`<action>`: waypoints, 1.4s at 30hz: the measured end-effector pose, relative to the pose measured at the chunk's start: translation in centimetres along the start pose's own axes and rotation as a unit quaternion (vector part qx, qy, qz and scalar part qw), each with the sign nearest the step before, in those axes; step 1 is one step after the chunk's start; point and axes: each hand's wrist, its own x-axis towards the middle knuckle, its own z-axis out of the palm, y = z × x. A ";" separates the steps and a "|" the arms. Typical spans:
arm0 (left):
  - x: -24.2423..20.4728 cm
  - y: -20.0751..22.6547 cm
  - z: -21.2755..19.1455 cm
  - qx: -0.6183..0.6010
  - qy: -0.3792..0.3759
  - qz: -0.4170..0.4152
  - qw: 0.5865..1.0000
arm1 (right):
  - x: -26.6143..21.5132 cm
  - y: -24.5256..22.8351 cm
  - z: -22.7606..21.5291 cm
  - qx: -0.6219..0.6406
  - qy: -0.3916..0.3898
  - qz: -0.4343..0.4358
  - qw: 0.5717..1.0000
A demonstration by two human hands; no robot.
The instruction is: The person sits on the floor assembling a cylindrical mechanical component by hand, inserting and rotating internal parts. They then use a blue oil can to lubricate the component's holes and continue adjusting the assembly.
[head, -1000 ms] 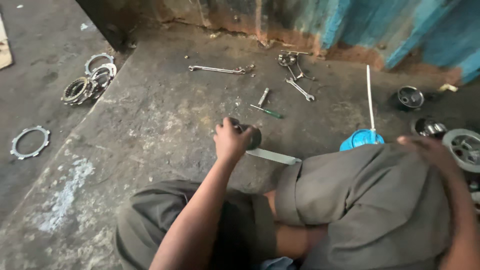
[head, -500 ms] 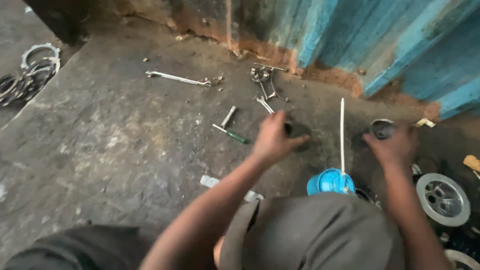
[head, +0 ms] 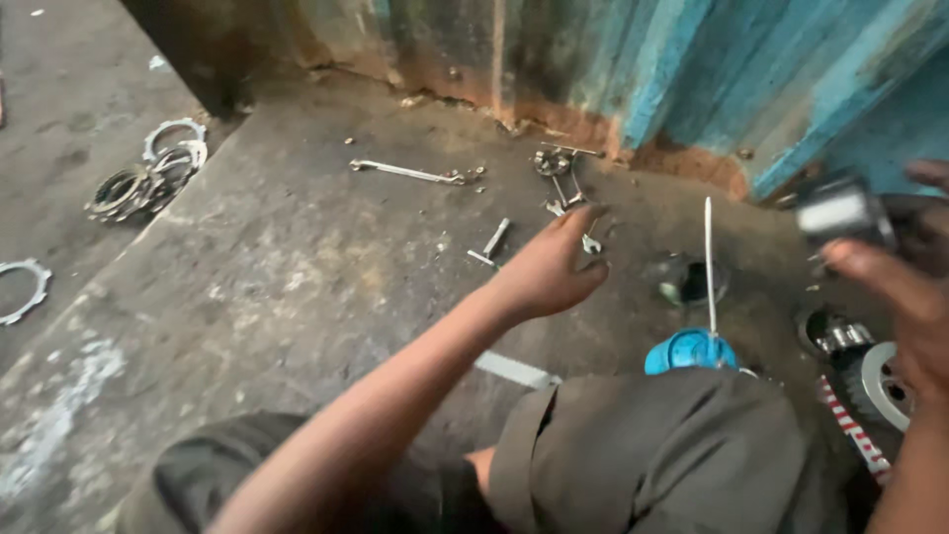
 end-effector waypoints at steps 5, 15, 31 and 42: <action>-12.3 9.0 -6.2 -0.518 -0.083 -0.223 0.821 | -9.7 -8.9 11.9 -0.106 -0.185 -0.095 0.972; -17.5 3.9 -9.7 -0.723 0.215 -0.223 0.618 | -9.9 -2.3 2.2 -0.395 -0.025 0.200 0.896; -14.3 0.1 -11.1 -0.672 0.306 -0.180 0.650 | -2.8 13.4 1.0 -0.314 -0.007 0.241 0.918; -13.5 -4.4 -10.6 -0.703 0.356 -0.256 0.560 | 0.8 5.6 6.2 0.177 -0.082 0.253 0.948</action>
